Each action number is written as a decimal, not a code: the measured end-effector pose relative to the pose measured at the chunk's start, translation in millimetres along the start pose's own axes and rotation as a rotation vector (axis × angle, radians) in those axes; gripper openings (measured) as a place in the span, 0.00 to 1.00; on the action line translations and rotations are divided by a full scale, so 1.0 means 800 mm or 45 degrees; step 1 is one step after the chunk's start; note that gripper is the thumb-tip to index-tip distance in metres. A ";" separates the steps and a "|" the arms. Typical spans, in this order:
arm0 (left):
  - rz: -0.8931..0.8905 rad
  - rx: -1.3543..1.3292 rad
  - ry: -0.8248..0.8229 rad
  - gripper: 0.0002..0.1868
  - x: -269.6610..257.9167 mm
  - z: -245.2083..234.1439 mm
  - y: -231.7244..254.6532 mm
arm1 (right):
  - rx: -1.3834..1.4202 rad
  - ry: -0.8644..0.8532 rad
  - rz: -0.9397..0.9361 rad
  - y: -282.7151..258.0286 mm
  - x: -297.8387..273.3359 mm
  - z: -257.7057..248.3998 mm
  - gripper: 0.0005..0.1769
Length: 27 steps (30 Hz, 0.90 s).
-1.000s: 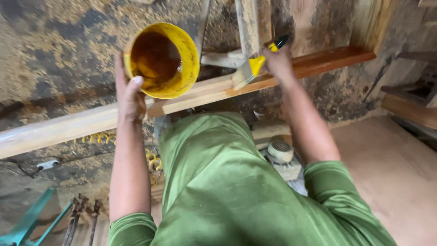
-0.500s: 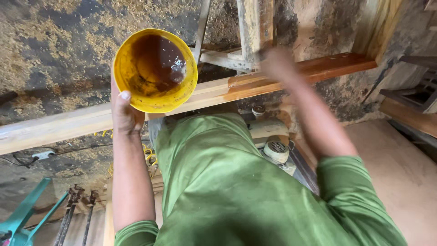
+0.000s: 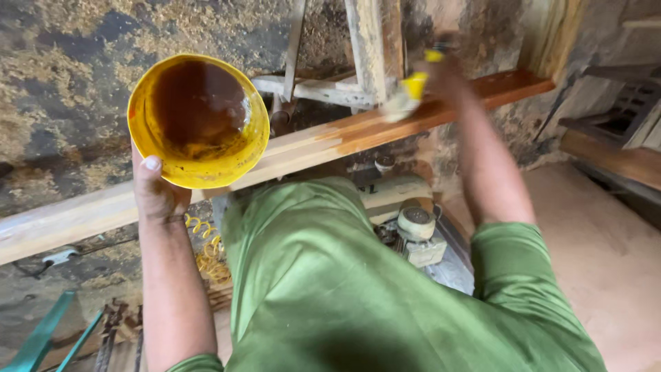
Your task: The person applies a dark liquid finish to wooden planks using a paintbrush and a yellow container. They repeatedly dip the brush into the container and stroke the wood, moving along the length of the planks in a workshop setting.
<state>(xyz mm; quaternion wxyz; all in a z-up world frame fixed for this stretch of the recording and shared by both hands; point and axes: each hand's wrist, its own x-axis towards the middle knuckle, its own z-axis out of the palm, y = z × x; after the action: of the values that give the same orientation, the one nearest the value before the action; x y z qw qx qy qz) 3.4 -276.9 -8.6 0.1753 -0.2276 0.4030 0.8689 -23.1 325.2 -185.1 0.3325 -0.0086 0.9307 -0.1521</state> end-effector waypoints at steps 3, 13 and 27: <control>-0.002 -0.017 -0.008 0.57 0.004 0.001 -0.004 | 0.007 0.434 0.258 0.097 -0.036 -0.058 0.26; -0.040 -0.113 -0.001 0.53 -0.011 0.002 -0.028 | -0.231 -0.090 0.336 -0.096 -0.017 -0.067 0.17; -0.010 -0.102 -0.024 0.54 -0.035 -0.062 0.048 | 0.589 0.067 0.259 -0.339 0.056 0.113 0.19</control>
<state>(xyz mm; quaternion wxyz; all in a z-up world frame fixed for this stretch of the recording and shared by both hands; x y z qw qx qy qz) 21.0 -342.3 1.8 0.1731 -0.2278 0.3655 0.8857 -25.1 36.4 -200.6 0.3148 0.1654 0.8756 -0.3270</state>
